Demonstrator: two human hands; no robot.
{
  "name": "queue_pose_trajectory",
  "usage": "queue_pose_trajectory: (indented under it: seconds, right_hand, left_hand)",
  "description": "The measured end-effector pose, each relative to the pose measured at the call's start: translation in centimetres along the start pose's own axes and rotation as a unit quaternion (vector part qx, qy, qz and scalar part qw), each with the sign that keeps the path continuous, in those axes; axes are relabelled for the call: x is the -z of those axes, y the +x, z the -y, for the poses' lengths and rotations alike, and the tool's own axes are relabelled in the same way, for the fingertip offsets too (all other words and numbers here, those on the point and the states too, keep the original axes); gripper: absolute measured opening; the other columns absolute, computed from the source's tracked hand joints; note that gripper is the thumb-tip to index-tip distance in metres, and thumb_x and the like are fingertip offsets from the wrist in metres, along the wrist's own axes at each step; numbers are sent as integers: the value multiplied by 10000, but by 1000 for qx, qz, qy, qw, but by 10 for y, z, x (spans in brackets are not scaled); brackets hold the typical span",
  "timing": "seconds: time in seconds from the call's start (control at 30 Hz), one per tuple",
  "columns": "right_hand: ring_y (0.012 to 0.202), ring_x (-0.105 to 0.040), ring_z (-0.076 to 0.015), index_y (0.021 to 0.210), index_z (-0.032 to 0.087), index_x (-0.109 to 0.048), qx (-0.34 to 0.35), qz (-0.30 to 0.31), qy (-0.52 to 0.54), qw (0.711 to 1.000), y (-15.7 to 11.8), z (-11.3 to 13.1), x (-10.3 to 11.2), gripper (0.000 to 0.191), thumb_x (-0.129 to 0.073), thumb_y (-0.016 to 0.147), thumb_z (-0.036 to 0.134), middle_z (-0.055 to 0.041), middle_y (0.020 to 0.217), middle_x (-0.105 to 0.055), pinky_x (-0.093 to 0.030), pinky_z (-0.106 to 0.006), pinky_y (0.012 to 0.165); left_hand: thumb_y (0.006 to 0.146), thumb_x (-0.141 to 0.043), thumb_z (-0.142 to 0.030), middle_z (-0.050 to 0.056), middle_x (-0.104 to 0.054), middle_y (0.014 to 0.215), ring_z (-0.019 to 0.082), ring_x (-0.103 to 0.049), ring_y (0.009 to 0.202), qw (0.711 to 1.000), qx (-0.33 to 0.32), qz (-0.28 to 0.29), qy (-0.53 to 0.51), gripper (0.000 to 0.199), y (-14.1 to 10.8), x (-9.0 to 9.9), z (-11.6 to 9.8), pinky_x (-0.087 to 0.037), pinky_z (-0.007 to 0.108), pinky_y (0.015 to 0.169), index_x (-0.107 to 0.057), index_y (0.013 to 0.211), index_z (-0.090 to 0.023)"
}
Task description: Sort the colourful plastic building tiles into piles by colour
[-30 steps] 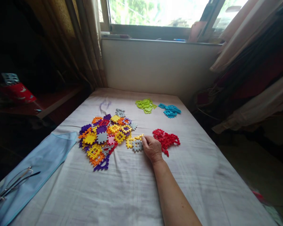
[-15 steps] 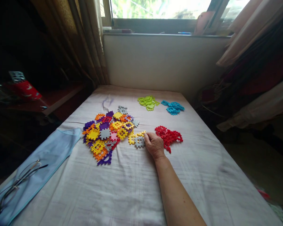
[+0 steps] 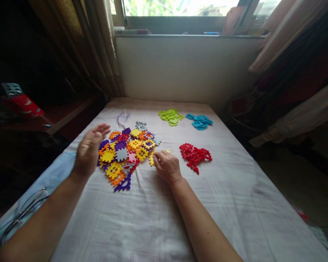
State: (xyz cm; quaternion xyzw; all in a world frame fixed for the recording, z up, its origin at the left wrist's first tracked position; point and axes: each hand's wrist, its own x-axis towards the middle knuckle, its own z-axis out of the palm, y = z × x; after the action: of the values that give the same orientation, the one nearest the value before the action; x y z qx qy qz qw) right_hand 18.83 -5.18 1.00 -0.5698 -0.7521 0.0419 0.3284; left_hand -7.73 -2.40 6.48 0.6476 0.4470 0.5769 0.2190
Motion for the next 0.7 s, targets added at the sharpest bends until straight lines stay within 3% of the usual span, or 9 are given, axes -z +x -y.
queue_pose_trajectory:
  seconds: [0.1,0.2,0.33,0.53,0.7]
  right_hand:
    - [785,-654,-159,959,223,-732,32,90,-16,995,1,26,-9,257,-487,920,292,-68,906,-726,-433,-234,695]
    - [822,-660,-169,1116,252,-697,29,166,-47,985,3,45,-17,290,-482,931,313,-71,975,-725,-433,-241,692]
    - [858,-672,-197,1271,285,-614,20,228,-92,969,11,56,-18,372,-502,920,341,-80,1010,-719,-449,-267,715]
    - [832,-676,-202,1118,313,-683,-1,264,-96,960,19,56,-17,267,-519,932,411,-59,975,-719,-453,-278,698]
    - [833,-655,-171,1013,274,-701,4,252,-65,965,14,48,-15,216,-601,893,424,-38,977,-716,-425,-246,694]
  left_hand:
    - [939,-480,-440,95,-663,1232,227,-613,1153,990,8,38,133,402,-19,-21,22,-459,414,1044,-595,1235,-195]
    - [924,-484,-387,82,-691,1198,237,-617,1150,965,-39,101,240,333,-37,-36,40,-437,438,1066,-641,1159,-212]
    - [929,-467,-307,60,-692,1214,243,-590,1196,937,-79,139,310,297,-46,-39,42,-383,480,1106,-657,1144,-234]
    - [912,-516,-341,49,-690,1218,288,-547,1236,919,-97,171,341,240,-46,-37,39,-368,533,1099,-714,1016,-256]
    - [899,-518,-317,45,-692,1211,284,-549,1236,926,-103,169,322,230,-46,-35,43,-388,534,1089,-720,995,-265]
